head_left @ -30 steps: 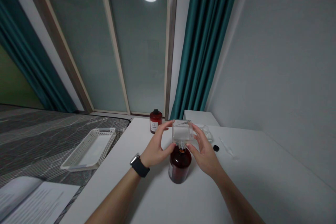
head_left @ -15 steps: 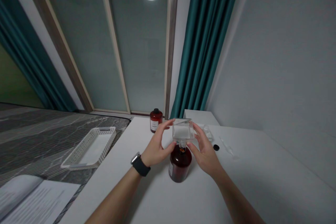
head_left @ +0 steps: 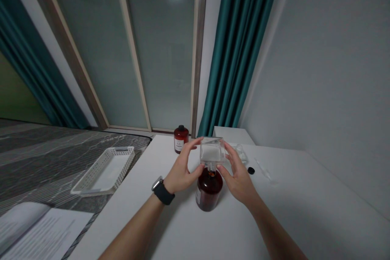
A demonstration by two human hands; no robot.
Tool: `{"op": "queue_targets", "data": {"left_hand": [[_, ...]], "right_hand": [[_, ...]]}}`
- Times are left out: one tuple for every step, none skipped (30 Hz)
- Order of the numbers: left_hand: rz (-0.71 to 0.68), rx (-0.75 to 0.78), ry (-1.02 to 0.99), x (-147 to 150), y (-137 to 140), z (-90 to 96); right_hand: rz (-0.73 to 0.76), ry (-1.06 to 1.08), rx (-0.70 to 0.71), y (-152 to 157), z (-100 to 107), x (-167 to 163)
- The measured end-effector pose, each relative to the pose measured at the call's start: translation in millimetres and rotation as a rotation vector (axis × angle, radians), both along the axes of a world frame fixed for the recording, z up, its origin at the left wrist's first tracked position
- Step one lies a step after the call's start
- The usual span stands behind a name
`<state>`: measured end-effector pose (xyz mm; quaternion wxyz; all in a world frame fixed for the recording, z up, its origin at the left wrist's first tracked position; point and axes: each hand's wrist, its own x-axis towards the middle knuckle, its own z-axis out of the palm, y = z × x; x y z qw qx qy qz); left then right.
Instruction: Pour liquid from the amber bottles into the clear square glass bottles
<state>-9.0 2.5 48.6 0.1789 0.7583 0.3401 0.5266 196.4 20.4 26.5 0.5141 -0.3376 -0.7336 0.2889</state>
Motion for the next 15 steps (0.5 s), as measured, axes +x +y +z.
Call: {"op": "queue_targets", "data": {"left_hand": [[-0.002, -0.001, -0.001, 0.1, -0.2, 0.2], [-0.005, -0.003, -0.001, 0.2, -0.3, 0.4], [-0.006, -0.006, 0.000, 0.2, -0.3, 0.4], [-0.007, -0.008, 0.001, 0.1, -0.3, 0.3], [-0.006, -0.009, 0.001, 0.0, -0.1, 0.0], [-0.005, -0.010, 0.001, -0.1, 0.0, -0.3], [-0.005, -0.010, -0.001, -0.2, 0.3, -0.7], [-0.005, -0.008, -0.002, -0.4, 0.5, -1.1], [-0.006, -0.005, -0.003, -0.5, 0.7, -1.3], [-0.006, -0.003, -0.002, -0.6, 0.9, -1.5], [-0.006, -0.002, 0.000, -0.7, 1.0, -1.5], [-0.005, -0.002, 0.003, -0.8, 1.1, -1.5], [-0.003, -0.002, 0.007, -0.8, 1.0, -1.3], [-0.001, -0.002, 0.011, -0.9, 1.0, -1.0], [0.001, -0.002, 0.015, -0.9, 0.9, -0.8]], "right_hand": [[-0.003, -0.004, -0.001, -0.1, 0.1, 0.1], [-0.005, -0.006, -0.002, -0.3, 0.2, 0.1], [-0.006, -0.007, -0.004, -0.5, 0.4, 0.1], [-0.007, -0.007, -0.006, -0.6, 0.6, 0.1], [-0.006, -0.007, -0.006, -0.7, 0.7, 0.0], [-0.005, -0.007, -0.006, -0.7, 0.8, 0.0], [-0.004, -0.007, -0.004, -0.7, 0.7, 0.0], [-0.003, -0.006, -0.003, -0.5, 0.6, -0.1], [-0.001, -0.003, -0.003, -0.4, 0.4, -0.1], [0.000, 0.001, -0.005, -0.3, 0.3, -0.2], [0.000, 0.005, -0.008, -0.2, 0.2, -0.3], [0.001, 0.007, -0.011, -0.2, 0.2, -0.3], [0.002, 0.009, -0.012, -0.3, 0.3, -0.4], [0.002, 0.009, -0.012, -0.5, 0.6, -0.4], [0.003, 0.010, -0.010, -0.7, 0.9, -0.5]]}}
